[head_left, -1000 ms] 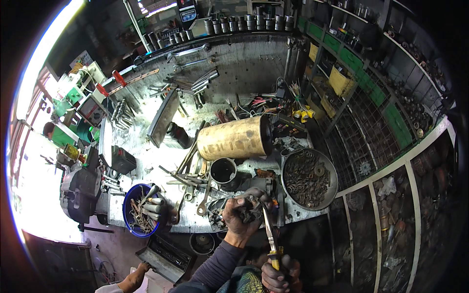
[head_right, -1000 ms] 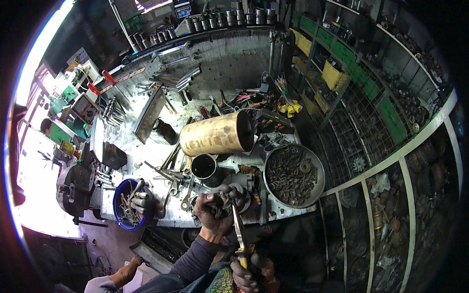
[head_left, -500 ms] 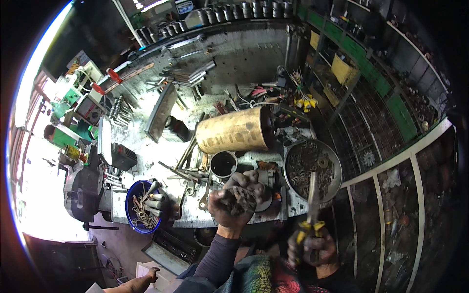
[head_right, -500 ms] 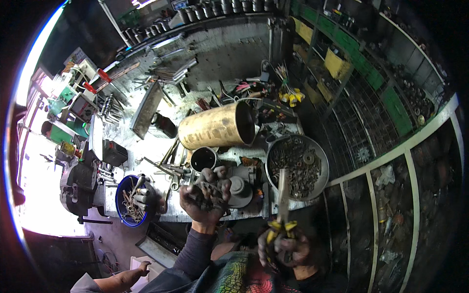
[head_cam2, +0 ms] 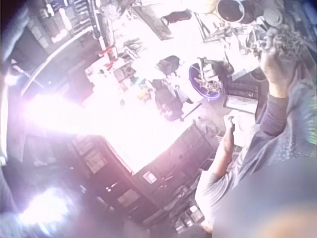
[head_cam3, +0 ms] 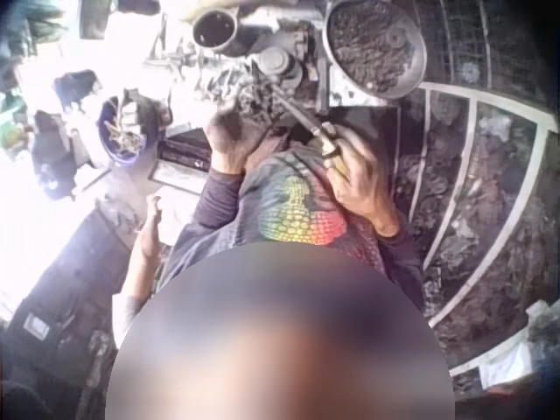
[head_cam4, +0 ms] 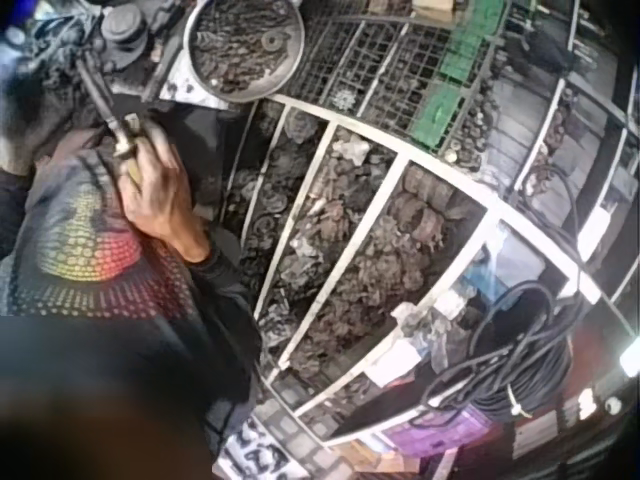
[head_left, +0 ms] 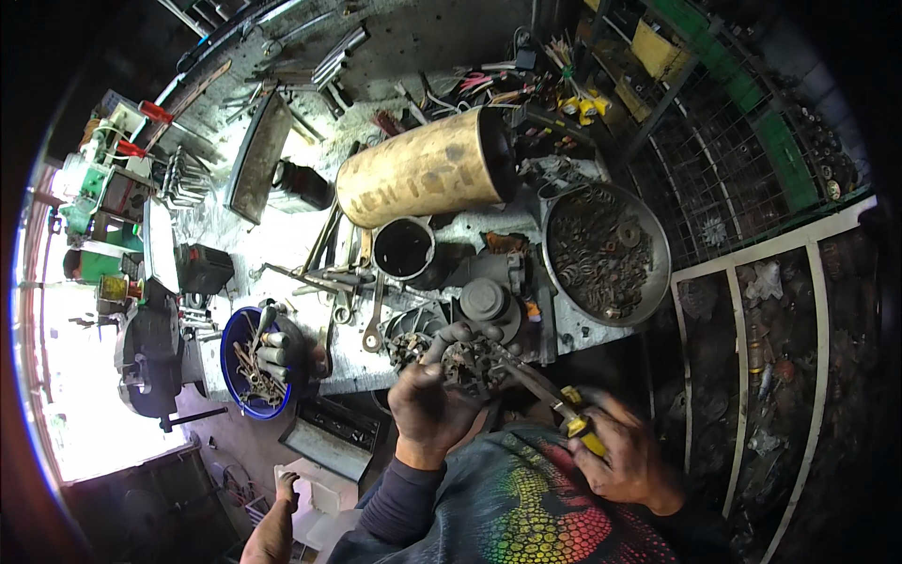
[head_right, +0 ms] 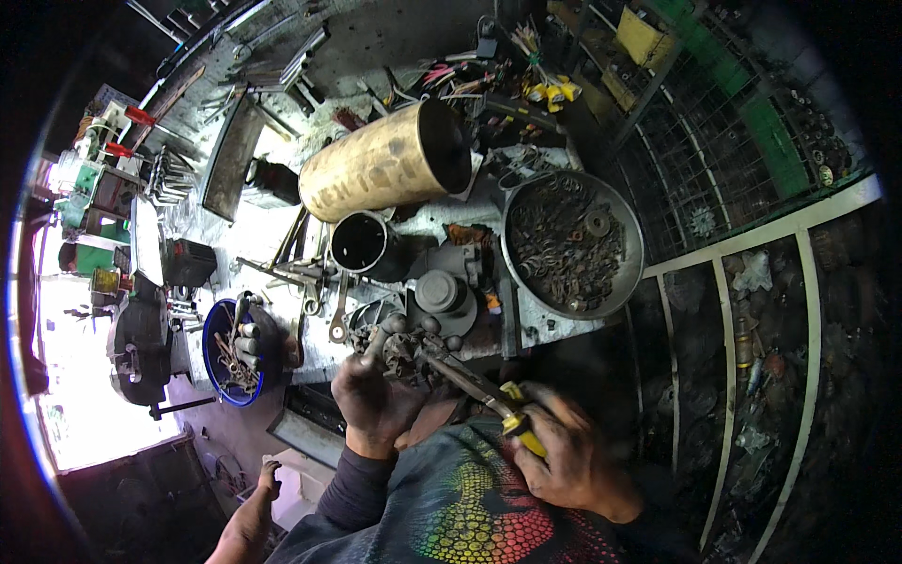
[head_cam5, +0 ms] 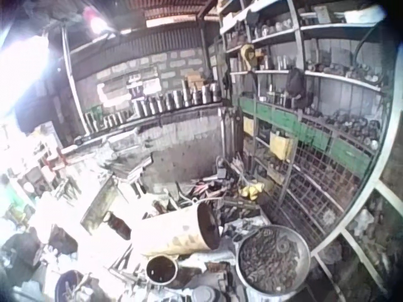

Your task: The person uses pliers to remove a small metal ring from a cylindrical component, then inserts a spring into the component. They connect jumper cables to the component to test it, then disassemble and reassemble the part with a screwdriver.

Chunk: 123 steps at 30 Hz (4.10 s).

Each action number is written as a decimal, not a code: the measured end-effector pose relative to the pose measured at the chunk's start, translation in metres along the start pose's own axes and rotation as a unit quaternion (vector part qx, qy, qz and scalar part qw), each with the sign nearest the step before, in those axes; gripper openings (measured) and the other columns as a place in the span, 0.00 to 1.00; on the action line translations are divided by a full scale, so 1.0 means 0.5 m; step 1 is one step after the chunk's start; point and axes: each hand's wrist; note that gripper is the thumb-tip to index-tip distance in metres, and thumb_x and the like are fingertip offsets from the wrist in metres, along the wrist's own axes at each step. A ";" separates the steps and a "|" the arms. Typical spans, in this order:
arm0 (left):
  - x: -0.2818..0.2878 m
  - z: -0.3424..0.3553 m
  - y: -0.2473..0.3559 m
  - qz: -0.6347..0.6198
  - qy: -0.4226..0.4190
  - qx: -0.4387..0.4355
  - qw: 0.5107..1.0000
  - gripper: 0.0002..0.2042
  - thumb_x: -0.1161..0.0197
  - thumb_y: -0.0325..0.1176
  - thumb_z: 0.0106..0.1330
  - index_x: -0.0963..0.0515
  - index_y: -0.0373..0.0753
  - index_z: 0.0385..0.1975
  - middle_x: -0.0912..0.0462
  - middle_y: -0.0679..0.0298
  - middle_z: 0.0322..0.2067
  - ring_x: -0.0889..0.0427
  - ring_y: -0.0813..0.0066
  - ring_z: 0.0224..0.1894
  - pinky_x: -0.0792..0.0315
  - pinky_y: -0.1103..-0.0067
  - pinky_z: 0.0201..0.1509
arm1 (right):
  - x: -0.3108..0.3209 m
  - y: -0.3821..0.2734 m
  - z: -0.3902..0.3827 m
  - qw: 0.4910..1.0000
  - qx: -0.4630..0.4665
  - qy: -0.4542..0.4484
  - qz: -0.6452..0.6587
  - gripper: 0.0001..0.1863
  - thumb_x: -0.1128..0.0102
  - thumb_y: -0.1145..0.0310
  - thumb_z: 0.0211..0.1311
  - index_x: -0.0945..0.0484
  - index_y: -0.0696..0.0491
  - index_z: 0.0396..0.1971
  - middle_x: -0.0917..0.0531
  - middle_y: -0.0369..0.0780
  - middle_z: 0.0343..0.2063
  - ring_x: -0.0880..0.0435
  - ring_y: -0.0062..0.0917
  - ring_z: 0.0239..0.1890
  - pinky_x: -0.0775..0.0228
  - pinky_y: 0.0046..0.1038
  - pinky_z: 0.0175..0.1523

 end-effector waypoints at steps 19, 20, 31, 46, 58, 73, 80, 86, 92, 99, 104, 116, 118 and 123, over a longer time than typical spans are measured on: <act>-0.041 -0.008 0.012 0.547 -0.083 -0.243 0.797 0.42 0.13 0.51 0.43 0.27 0.32 0.52 0.26 0.52 0.53 0.24 0.64 0.55 0.30 0.70 0.60 | 0.014 -0.055 0.000 0.949 0.153 0.089 -0.260 0.35 0.42 0.80 0.55 0.41 0.55 0.64 0.29 0.63 0.57 0.25 0.60 0.57 0.35 0.68 0.59; -0.042 -0.007 0.012 0.555 -0.086 -0.244 0.790 0.41 0.14 0.51 0.43 0.27 0.32 0.51 0.26 0.52 0.52 0.24 0.64 0.55 0.30 0.70 0.59 | 0.014 -0.058 0.000 0.949 0.141 0.088 -0.267 0.36 0.41 0.82 0.52 0.42 0.55 0.64 0.29 0.63 0.57 0.24 0.60 0.56 0.34 0.67 0.58; -0.064 -0.007 0.007 0.629 -0.064 -0.257 0.731 0.29 0.16 0.45 0.51 0.26 0.34 0.41 0.23 0.55 0.43 0.22 0.65 0.44 0.27 0.72 0.48 | 0.030 -0.051 -0.006 0.947 0.137 0.055 -0.286 0.25 0.43 0.76 0.57 0.36 0.59 0.56 0.28 0.63 0.55 0.24 0.60 0.54 0.32 0.63 0.56; -0.070 -0.012 -0.022 0.628 -0.026 -0.277 0.727 0.23 0.16 0.32 0.51 0.24 0.34 0.39 0.21 0.57 0.40 0.19 0.71 0.42 0.24 0.74 0.46 | 0.029 -0.014 -0.002 0.946 0.110 0.028 -0.303 0.24 0.57 0.58 0.71 0.21 0.66 0.39 0.27 0.58 0.56 0.26 0.54 0.55 0.35 0.58 0.60; -0.107 -0.008 0.086 0.734 -0.247 -0.120 0.621 0.24 0.19 0.31 0.48 0.16 0.32 0.46 0.13 0.50 0.46 0.14 0.52 0.49 0.21 0.66 0.56 | 0.227 -0.149 0.038 0.763 0.187 0.037 -0.618 0.07 0.49 0.75 0.69 0.22 0.59 0.38 0.21 0.46 0.59 0.25 0.47 0.65 0.40 0.66 0.68; -0.108 -0.027 0.095 0.741 -0.253 -0.115 0.611 0.23 0.21 0.32 0.47 0.14 0.30 0.44 0.12 0.49 0.41 0.11 0.54 0.43 0.20 0.68 0.52 | 0.174 -0.250 0.090 0.695 0.281 0.012 -0.661 0.03 0.34 0.77 0.52 0.19 0.61 0.25 0.18 0.44 0.53 0.22 0.42 0.62 0.34 0.65 0.66; -0.118 -0.027 0.096 0.739 -0.251 -0.077 0.621 0.22 0.27 0.27 0.47 0.15 0.33 0.46 0.12 0.52 0.41 0.13 0.53 0.41 0.20 0.68 0.51 | 0.156 -0.268 0.083 0.689 0.266 0.009 -0.674 0.06 0.35 0.74 0.51 0.21 0.60 0.21 0.18 0.45 0.51 0.21 0.43 0.59 0.32 0.64 0.64; -0.124 -0.028 0.095 0.730 -0.214 -0.068 0.646 0.21 0.31 0.25 0.45 0.15 0.33 0.44 0.12 0.51 0.37 0.12 0.53 0.39 0.19 0.69 0.47 | 0.151 -0.257 0.073 0.701 0.238 0.024 -0.672 0.10 0.41 0.67 0.47 0.23 0.59 0.20 0.19 0.48 0.48 0.21 0.44 0.55 0.31 0.63 0.60; -0.116 -0.028 0.081 0.743 -0.208 -0.073 0.632 0.21 0.31 0.26 0.45 0.15 0.33 0.44 0.12 0.51 0.37 0.12 0.53 0.39 0.18 0.69 0.47 | 0.145 -0.238 0.067 0.708 0.236 0.020 -0.665 0.10 0.40 0.66 0.45 0.22 0.58 0.21 0.19 0.48 0.48 0.21 0.44 0.54 0.31 0.63 0.59; -0.091 -0.032 0.054 0.742 -0.104 -0.083 0.657 0.19 0.29 0.27 0.50 0.15 0.33 0.44 0.12 0.54 0.37 0.11 0.63 0.39 0.20 0.73 0.47 | 0.173 -0.148 0.038 0.754 0.197 -0.030 -0.626 0.13 0.40 0.67 0.55 0.20 0.58 0.37 0.23 0.48 0.56 0.26 0.45 0.61 0.37 0.60 0.64; -0.068 -0.035 0.034 0.608 0.038 -0.041 0.792 0.20 0.23 0.28 0.54 0.19 0.32 0.47 0.14 0.62 0.40 0.17 0.77 0.43 0.23 0.80 0.50 | 0.150 0.056 0.070 0.893 0.082 0.115 -0.426 0.19 0.34 0.70 0.59 0.25 0.58 0.49 0.25 0.54 0.57 0.22 0.52 0.54 0.31 0.50 0.55; -0.091 -0.052 -0.016 0.600 -0.072 -0.130 0.786 0.33 0.18 0.40 0.53 0.26 0.32 0.55 0.17 0.57 0.47 0.17 0.72 0.48 0.24 0.76 0.55 | 0.070 0.172 0.230 0.945 0.054 0.154 -0.283 0.23 0.32 0.62 0.62 0.21 0.57 0.55 0.25 0.51 0.59 0.26 0.48 0.62 0.33 0.43 0.67; -0.088 -0.050 -0.029 0.554 -0.039 -0.150 0.818 0.35 0.20 0.44 0.55 0.28 0.32 0.59 0.14 0.55 0.44 0.15 0.72 0.46 0.23 0.76 0.53 | 0.063 0.089 0.187 0.958 0.240 0.076 -0.136 0.27 0.29 0.64 0.58 0.23 0.53 0.58 0.25 0.49 0.59 0.23 0.48 0.61 0.30 0.41 0.67; -0.090 -0.048 -0.063 0.496 0.081 -0.087 0.860 0.41 0.53 0.64 0.75 0.43 0.32 0.72 0.16 0.59 0.42 0.25 0.80 0.33 0.30 0.80 0.38 | 0.032 -0.017 0.167 0.946 0.301 -0.069 -0.098 0.40 0.20 0.64 0.47 0.27 0.57 0.63 0.24 0.51 0.58 0.23 0.48 0.61 0.29 0.41 0.66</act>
Point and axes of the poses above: each hand's wrist, its own z-axis towards the middle knuckle, its own x-axis out of the back of the hand, y = z × x
